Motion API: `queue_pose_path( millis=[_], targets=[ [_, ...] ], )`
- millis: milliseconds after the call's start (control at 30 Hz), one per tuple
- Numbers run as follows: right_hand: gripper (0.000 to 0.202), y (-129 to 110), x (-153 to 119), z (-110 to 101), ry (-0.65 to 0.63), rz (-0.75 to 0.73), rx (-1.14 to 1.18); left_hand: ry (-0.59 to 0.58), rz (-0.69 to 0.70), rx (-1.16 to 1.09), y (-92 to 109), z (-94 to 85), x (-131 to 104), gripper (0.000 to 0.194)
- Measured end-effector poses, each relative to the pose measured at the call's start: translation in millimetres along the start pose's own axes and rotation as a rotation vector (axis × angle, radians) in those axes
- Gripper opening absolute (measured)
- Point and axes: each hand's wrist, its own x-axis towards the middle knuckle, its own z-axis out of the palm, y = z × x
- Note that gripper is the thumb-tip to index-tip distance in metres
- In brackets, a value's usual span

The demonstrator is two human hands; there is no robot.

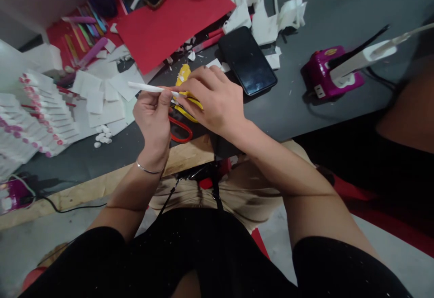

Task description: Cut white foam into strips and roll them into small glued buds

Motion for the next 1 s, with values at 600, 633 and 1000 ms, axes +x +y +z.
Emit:
queue_pose_path(
  millis=[600,633,1000],
  targets=[
    [0.041,8,15,1,-0.483,0.622,1.005,-0.004,-0.016,-0.104,-2,0.3,1,0.033],
    [0.040,5,16,-1,-0.542,0.703,1.091,-0.005,-0.006,-0.115,-2,1.5,1,0.036],
    [0.041,-6,13,3,-0.431,0.648,0.948,0.025,0.030,0.034,-5,4.6,-1,0.048]
  ],
)
